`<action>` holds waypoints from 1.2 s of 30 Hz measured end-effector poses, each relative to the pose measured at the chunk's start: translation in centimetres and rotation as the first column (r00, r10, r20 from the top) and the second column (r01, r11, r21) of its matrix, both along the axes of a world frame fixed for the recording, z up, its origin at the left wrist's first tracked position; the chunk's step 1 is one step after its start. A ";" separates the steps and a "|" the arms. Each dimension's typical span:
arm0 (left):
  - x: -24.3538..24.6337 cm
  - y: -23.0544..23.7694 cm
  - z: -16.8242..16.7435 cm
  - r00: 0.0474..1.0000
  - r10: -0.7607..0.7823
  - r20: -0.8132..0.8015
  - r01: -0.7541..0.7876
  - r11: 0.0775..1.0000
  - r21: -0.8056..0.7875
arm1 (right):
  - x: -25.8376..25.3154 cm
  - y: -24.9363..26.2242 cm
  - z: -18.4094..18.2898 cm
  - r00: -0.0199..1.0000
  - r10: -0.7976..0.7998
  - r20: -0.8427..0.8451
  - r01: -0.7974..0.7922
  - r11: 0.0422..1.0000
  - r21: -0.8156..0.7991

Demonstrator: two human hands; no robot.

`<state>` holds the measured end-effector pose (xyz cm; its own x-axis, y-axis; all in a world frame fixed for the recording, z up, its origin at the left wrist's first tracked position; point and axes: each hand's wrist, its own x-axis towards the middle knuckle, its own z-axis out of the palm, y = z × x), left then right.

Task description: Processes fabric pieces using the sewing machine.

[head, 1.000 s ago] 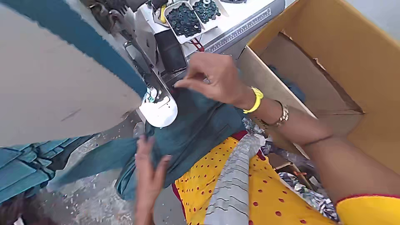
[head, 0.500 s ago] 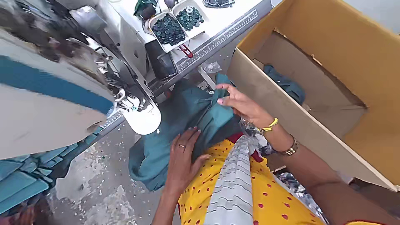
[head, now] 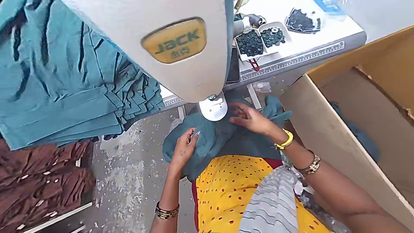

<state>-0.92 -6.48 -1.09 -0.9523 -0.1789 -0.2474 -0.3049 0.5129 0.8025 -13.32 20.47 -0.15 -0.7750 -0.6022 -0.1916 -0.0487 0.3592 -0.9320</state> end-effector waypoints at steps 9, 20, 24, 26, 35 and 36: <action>1.8 4.0 6.8 0.953 0.092 -0.287 -0.017 0.967 0.254 | 5.1 -2.2 7.2 0.901 0.019 -0.433 -0.049 0.997 -0.058; -1.9 2.3 8.7 0.943 -0.192 -0.270 0.233 0.964 0.127 | -2.6 -5.0 8.1 0.933 -0.145 -0.330 0.101 0.984 -0.148; -1.4 1.6 9.3 0.951 -0.150 -0.270 0.205 0.961 0.186 | -2.8 -5.4 8.9 0.945 -0.117 -0.306 0.090 0.991 -0.099; -1.8 1.6 9.5 0.956 -0.131 -0.263 0.183 0.966 0.182 | -2.7 -5.0 9.1 0.962 -0.108 -0.250 0.086 0.991 -0.100; -5.8 2.1 10.4 0.993 -0.080 -0.085 0.100 0.958 0.268 | 2.0 -2.7 7.2 0.968 -0.200 -0.151 0.172 0.968 -0.181; -6.3 2.2 10.5 0.995 -0.064 -0.073 0.081 0.961 0.266 | 1.9 -2.9 6.9 0.960 -0.234 -0.151 0.200 0.957 -0.210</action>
<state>-7.18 -4.30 9.44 -0.9755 -0.0440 -0.2158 -0.2190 0.2953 0.9300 -11.44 17.58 6.74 -0.9021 -0.4276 0.0588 -0.1557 0.1954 -0.9683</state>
